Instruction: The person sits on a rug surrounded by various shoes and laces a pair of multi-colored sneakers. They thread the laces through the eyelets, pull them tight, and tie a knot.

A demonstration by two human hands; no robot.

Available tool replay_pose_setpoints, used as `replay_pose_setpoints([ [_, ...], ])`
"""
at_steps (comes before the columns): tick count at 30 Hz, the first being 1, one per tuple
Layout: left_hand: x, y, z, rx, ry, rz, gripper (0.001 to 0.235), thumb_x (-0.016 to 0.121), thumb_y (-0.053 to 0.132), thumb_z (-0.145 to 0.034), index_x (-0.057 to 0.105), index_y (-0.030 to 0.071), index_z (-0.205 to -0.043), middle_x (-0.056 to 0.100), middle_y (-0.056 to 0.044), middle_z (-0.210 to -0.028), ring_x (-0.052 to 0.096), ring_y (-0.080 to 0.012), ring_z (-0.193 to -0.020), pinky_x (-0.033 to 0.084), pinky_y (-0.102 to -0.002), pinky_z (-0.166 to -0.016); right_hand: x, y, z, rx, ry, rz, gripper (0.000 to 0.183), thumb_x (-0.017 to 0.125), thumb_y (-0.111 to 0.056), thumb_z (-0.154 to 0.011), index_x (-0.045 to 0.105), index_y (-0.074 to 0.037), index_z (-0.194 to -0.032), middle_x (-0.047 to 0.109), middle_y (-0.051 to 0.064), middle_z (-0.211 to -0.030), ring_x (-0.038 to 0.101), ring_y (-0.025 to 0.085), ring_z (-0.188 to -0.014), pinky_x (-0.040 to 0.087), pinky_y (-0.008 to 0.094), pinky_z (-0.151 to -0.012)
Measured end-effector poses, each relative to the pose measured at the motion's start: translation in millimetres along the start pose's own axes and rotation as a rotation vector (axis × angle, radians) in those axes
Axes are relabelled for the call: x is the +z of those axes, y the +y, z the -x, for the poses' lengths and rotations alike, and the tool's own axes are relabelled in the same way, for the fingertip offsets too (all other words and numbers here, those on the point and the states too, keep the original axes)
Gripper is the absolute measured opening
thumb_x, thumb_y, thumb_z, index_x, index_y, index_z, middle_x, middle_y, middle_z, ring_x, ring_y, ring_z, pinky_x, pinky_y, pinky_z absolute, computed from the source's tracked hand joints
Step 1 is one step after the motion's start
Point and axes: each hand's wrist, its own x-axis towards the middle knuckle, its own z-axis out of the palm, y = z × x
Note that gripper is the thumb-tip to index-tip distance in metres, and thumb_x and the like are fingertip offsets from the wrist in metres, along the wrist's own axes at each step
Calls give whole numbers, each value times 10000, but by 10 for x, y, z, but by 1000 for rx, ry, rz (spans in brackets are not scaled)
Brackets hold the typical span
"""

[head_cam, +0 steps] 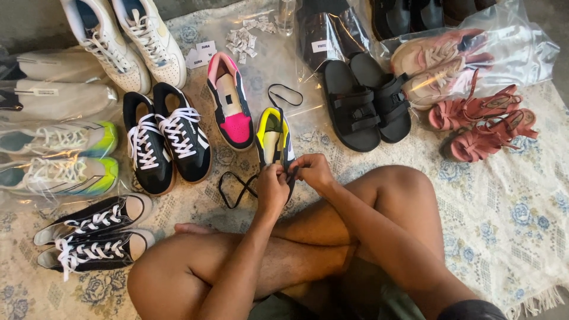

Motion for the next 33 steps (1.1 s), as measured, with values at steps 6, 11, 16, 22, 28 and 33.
replay_pose_setpoints([
  [6, 22, -57, -30, 29, -16, -9, 152, 667, 62, -936, 674, 48, -1087, 671, -117, -1007, 717, -378, -965, 575, -525, -880, -11, 0, -39, 25, 4, -36, 194, 700, 160, -696, 781, 62, -843, 679, 200, -650, 660, 211, -526, 532, 264, -479],
  [11, -28, -43, -45, 7, -97, 15, 167, 593, 48, -982, 656, 57, -1136, 614, -138, -1062, 683, -405, -1001, 575, -546, -891, -79, -46, -70, -293, -91, 305, 255, 684, 130, -730, 810, -69, -830, 729, 135, -672, 714, 233, -588, 583, 296, -563],
  [16, -113, 36, -4, 18, -113, 53, 188, 554, 22, -1010, 618, 48, -1184, 580, -161, -1084, 664, -439, -1009, 568, -579, -885, -15, -75, 22, -508, -97, 513, 292, 664, 122, -795, 800, -135, -828, 744, 112, -701, 739, 323, -651, 601, 371, -622],
  [22, -3, -98, -71, 23, -72, 18, 202, 477, 114, -1046, 652, 87, -1144, 619, -147, -1064, 687, -414, -982, 587, -541, -848, -64, -218, 67, -259, 37, 442, 167, 811, -15, -761, 817, -90, -910, 738, 121, -710, 730, 257, -598, 617, 377, -636],
  [28, -81, 60, -30, 60, -22, -43, 204, 473, 71, -1068, 650, 40, -1164, 621, -161, -1039, 682, -378, -954, 601, -512, -800, -87, -149, -9, -265, -12, 494, 257, 752, 24, -724, 830, -151, -895, 749, 65, -670, 756, 238, -626, 599, 370, -706],
  [33, -98, 78, 2, 133, 21, -192, 188, 545, 63, -1059, 709, 12, -1136, 519, -124, -1075, 644, -360, -693, 606, -472, -546, -45, -197, 1, -325, -84, 476, 304, 746, 66, -693, 843, -148, -886, 751, 114, -692, 762, 312, -699, 609, 423, -697],
])
